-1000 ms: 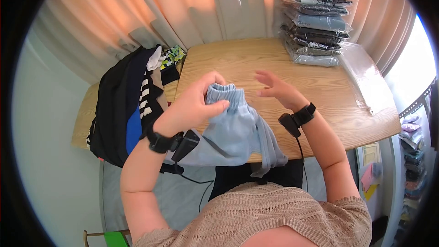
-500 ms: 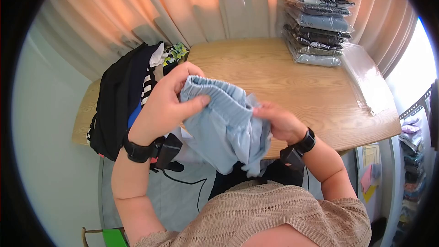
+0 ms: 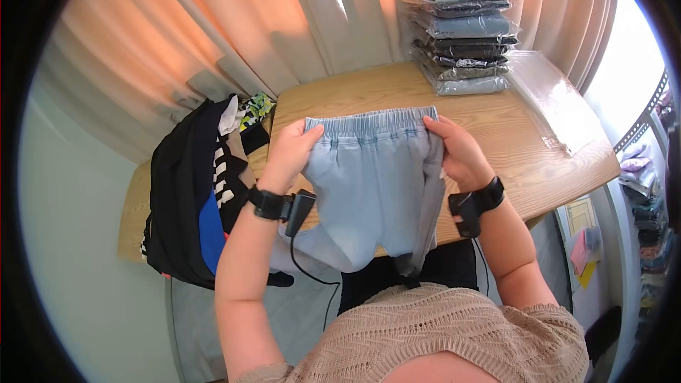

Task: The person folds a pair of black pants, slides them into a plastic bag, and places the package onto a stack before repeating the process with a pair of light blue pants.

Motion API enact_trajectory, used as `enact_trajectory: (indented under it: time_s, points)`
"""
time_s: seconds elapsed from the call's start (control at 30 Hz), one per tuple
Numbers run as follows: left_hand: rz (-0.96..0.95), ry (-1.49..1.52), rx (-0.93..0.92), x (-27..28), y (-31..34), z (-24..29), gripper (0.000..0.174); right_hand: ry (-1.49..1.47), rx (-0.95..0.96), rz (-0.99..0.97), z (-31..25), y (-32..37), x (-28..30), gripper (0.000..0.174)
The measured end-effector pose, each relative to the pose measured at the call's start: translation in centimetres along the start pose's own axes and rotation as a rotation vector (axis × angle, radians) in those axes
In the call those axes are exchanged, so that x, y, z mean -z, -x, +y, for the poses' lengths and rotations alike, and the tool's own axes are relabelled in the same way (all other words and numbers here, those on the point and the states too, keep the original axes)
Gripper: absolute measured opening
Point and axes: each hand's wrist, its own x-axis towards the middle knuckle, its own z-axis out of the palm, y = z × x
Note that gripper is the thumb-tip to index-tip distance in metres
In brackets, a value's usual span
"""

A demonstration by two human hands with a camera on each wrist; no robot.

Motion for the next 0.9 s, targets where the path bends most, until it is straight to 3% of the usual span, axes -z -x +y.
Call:
enact_trajectory:
  time_s: [0.07,0.1,0.13,0.2,0.27,0.4,0.5,0.57,0.73,0.8,0.9]
  points:
    - [0.311,-0.505,-0.204,-1.8,-0.2,0.7,0.023,-0.029,0.055,0.039,0.8,-0.3,-1.0,0.013]
    - [0.431,-0.739,-0.249,-3.3,0.7,1.7,0.025,-0.008,0.2,0.118,1.5,-0.1,-1.7,0.013]
    - [0.425,-0.74,-0.246,-5.0,1.6,2.7,0.025,0.012,0.345,0.199,2.3,0.2,-2.4,0.013]
    - [0.466,-0.85,-0.301,-7.6,2.8,3.3,0.027,0.035,0.398,0.253,3.6,0.8,-4.0,0.014]
    - [0.425,-0.722,-0.364,-10.1,3.4,2.4,0.029,0.463,0.508,0.295,4.9,1.3,-4.9,0.012]
    - [0.272,-0.522,-0.472,-11.9,3.9,0.3,0.052,0.44,0.618,0.227,7.3,1.5,-6.2,0.011]
    - [0.207,-0.542,-0.521,-11.3,3.8,-0.6,0.056,0.465,0.616,0.202,7.3,1.9,-5.9,0.01]
    - [0.218,-0.524,-0.468,-11.3,3.9,-0.5,0.053,0.44,0.494,0.188,7.3,2.0,-5.3,0.009]
    - [0.235,-0.588,-0.393,-10.6,4.2,0.3,0.045,0.506,0.535,0.144,7.7,1.9,-4.2,0.009]
    - [0.18,-0.579,-0.128,-10.5,4.6,1.9,0.042,0.565,0.523,0.145,7.4,2.3,-4.5,0.01]
    - [0.237,-0.518,-0.273,-10.7,4.7,1.1,0.039,0.737,0.594,0.17,6.8,3.0,-5.3,0.014]
